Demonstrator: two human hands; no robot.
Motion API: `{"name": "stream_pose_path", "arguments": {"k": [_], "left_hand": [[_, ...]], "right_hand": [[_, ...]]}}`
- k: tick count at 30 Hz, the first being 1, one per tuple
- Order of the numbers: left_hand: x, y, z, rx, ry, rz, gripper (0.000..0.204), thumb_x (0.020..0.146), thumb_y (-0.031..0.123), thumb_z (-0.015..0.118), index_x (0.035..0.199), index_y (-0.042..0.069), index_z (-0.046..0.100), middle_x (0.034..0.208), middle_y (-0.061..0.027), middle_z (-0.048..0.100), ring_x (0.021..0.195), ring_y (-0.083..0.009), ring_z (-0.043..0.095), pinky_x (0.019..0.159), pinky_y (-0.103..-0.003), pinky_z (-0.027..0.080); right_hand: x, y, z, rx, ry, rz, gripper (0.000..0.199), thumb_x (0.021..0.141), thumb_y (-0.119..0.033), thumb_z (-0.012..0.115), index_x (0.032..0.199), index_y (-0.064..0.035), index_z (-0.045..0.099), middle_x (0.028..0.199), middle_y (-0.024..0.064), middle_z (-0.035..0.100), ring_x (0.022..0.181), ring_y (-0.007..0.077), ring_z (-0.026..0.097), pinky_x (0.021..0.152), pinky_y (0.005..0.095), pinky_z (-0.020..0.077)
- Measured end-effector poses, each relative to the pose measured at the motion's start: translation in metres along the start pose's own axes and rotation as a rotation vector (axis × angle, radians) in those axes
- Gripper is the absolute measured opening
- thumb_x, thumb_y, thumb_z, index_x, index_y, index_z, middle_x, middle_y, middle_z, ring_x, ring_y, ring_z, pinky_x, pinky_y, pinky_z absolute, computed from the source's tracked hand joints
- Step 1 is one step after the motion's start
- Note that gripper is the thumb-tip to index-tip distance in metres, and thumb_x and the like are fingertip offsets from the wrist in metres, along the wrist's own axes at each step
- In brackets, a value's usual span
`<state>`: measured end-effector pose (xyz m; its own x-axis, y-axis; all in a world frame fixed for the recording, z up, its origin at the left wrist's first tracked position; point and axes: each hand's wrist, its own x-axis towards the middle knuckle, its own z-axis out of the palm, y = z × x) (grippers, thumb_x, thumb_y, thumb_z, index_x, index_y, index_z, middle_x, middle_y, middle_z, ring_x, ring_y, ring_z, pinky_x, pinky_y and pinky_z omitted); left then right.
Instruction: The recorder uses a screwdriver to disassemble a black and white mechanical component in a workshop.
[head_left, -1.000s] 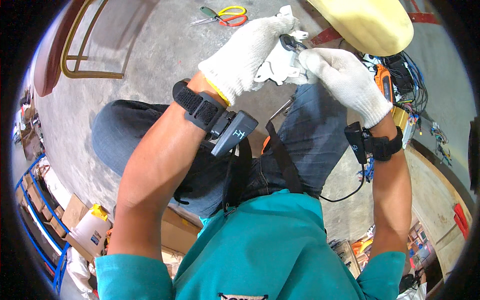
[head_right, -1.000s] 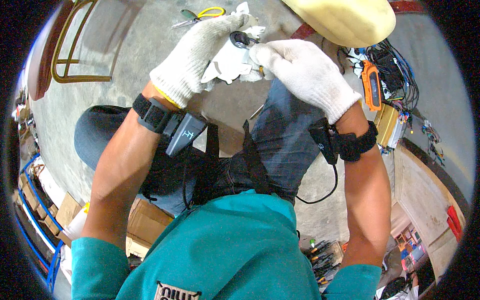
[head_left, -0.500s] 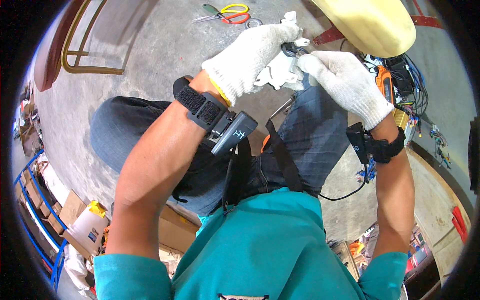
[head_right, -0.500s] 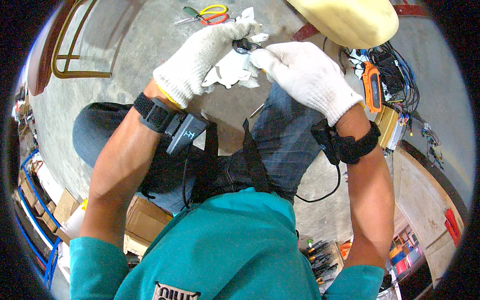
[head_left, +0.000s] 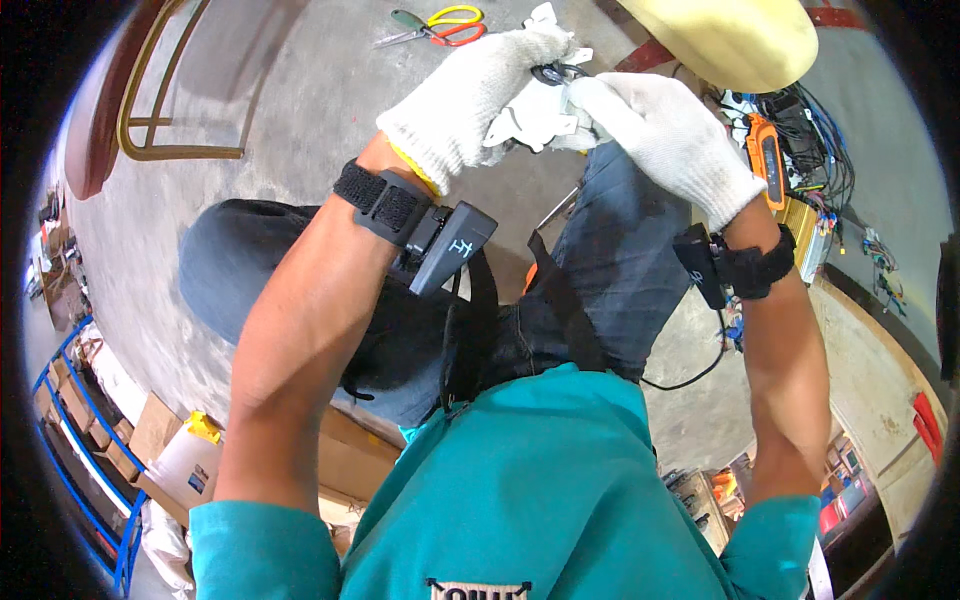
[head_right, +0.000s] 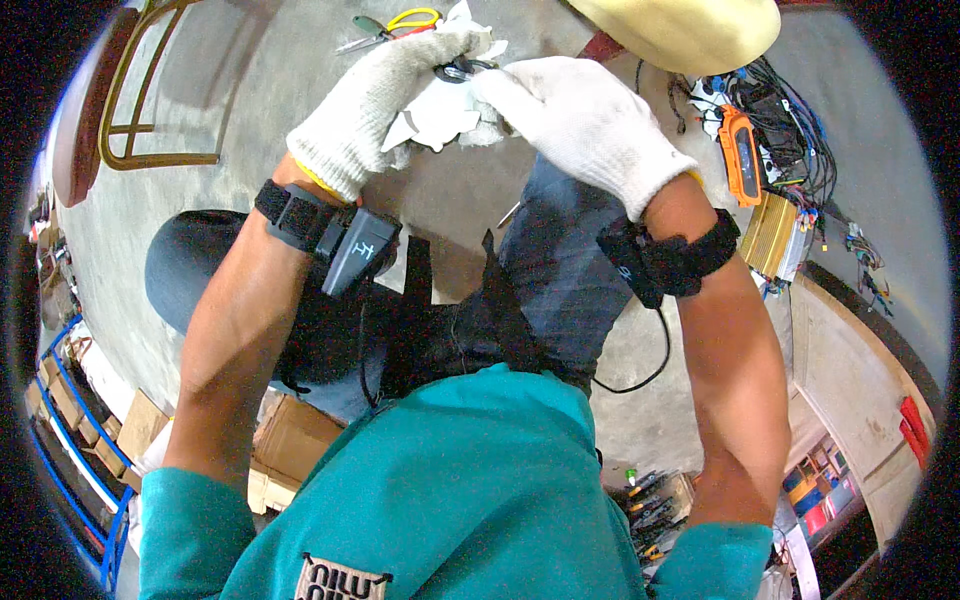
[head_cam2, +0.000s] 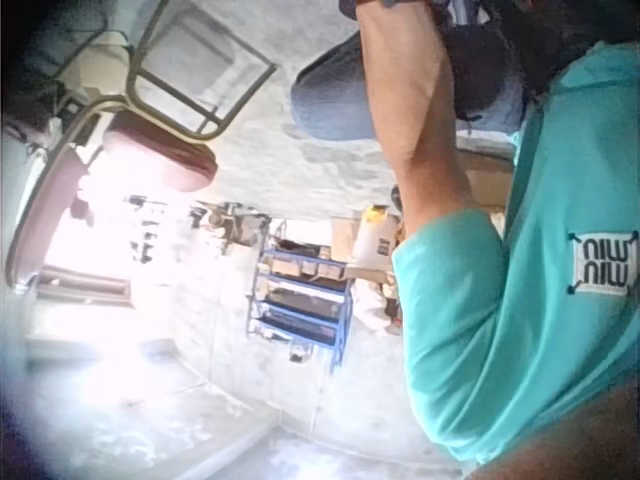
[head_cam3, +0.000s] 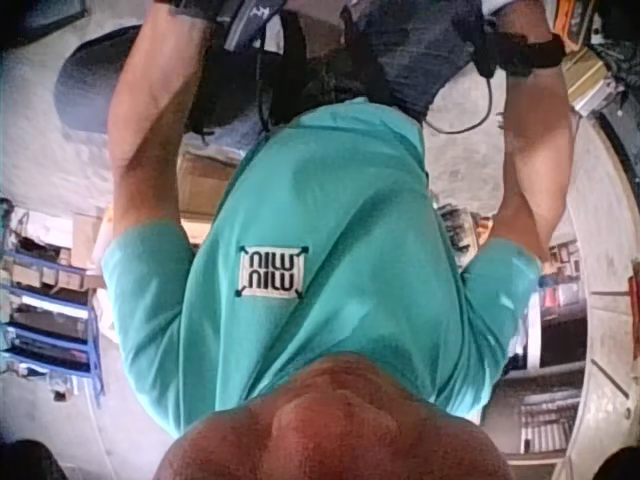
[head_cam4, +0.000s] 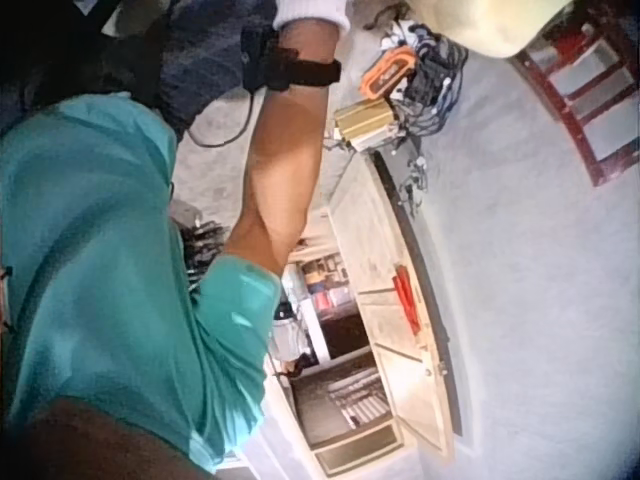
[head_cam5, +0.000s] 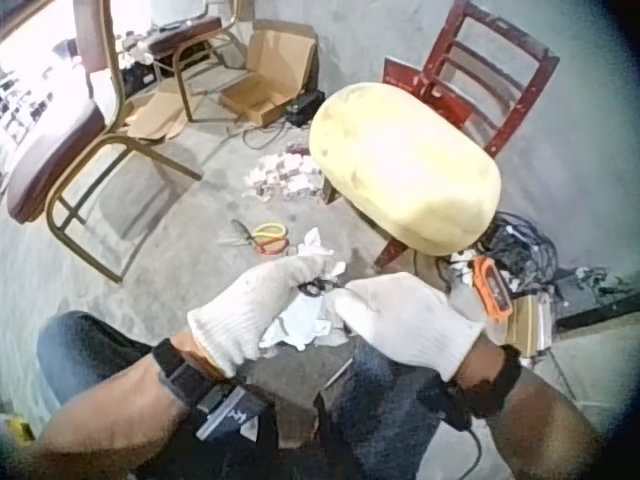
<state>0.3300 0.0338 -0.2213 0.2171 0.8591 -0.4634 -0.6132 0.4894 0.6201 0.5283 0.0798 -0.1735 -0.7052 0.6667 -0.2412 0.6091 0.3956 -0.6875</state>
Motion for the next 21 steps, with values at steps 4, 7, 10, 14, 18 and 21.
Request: {"name": "stream_pose_path", "arguments": {"k": [4, 7, 10, 14, 18, 21], "left_hand": [[-0.016, 0.019, 0.001, 0.059, -0.075, 0.001, 0.028, 0.109, 0.026, 0.055, 0.123, 0.003, 0.064, 0.1, -0.0054, 0.076, 0.071, -0.0135, 0.074, 0.058, -0.024, 0.061], [-0.025, 0.022, 0.006, 0.173, -0.023, 0.008, 0.031, 0.11, 0.029, 0.052, 0.123, 0.003, 0.063, 0.1, -0.0057, 0.076, 0.073, -0.0123, 0.075, 0.06, -0.022, 0.062], [-0.014, 0.017, -0.004, -0.03, -0.07, -0.01, 0.031, 0.11, 0.028, 0.052, 0.122, 0.002, 0.063, 0.102, -0.0084, 0.075, 0.077, -0.0157, 0.076, 0.064, -0.026, 0.065], [-0.005, 0.016, -0.008, -0.011, -0.016, 0.033, 0.029, 0.11, 0.025, 0.051, 0.122, 0.001, 0.061, 0.103, -0.0115, 0.074, 0.081, -0.02, 0.077, 0.071, -0.032, 0.067], [-0.003, 0.011, -0.018, -0.083, -0.105, 0.015, 0.029, 0.111, 0.023, 0.048, 0.124, -0.001, 0.057, 0.108, -0.0164, 0.072, 0.085, -0.0271, 0.077, 0.077, -0.04, 0.068], [-0.004, 0.011, -0.019, -0.165, -0.187, 0.006, 0.032, 0.111, 0.025, 0.046, 0.125, -0.002, 0.057, 0.11, -0.0186, 0.071, 0.085, -0.0299, 0.077, 0.076, -0.042, 0.068]], "right_hand": [[-0.014, 0.008, -0.012, 0.165, 0.023, 0.008, 0.044, 0.104, -0.04, 0.053, 0.114, -0.0033, 0.074, 0.096, 0.0178, 0.074, 0.091, 0.034, 0.07, 0.086, 0.0382, 0.0541], [-0.017, 0.004, -0.022, 0.044, 0.049, -0.053, 0.038, 0.104, -0.037, 0.053, 0.113, -0.0067, 0.075, 0.091, 0.0169, 0.073, 0.086, 0.0339, 0.07, 0.08, 0.0397, 0.0539], [-0.013, -0.002, -0.028, -0.109, 0.016, -0.068, 0.037, 0.103, -0.037, 0.053, 0.109, -0.0083, 0.075, 0.091, 0.0183, 0.072, 0.086, 0.0374, 0.069, 0.078, 0.0432, 0.0534], [-0.012, -0.006, -0.027, -0.153, 0.029, -0.081, 0.039, 0.103, -0.041, 0.054, 0.1, -0.0071, 0.073, 0.091, 0.0204, 0.07, 0.09, 0.0411, 0.067, 0.077, 0.0477, 0.0519], [-0.012, -0.007, -0.024, -0.226, 0.04, -0.093, 0.042, 0.103, -0.043, 0.053, 0.097, -0.0067, 0.072, 0.089, 0.0202, 0.069, 0.088, 0.041, 0.067, 0.076, 0.0489, 0.0512], [-0.011, -0.008, -0.022, -0.256, 0.037, -0.118, 0.044, 0.103, -0.044, 0.053, 0.092, -0.006, 0.071, 0.085, 0.0201, 0.068, 0.086, 0.0416, 0.066, 0.075, 0.0497, 0.0508]]}}
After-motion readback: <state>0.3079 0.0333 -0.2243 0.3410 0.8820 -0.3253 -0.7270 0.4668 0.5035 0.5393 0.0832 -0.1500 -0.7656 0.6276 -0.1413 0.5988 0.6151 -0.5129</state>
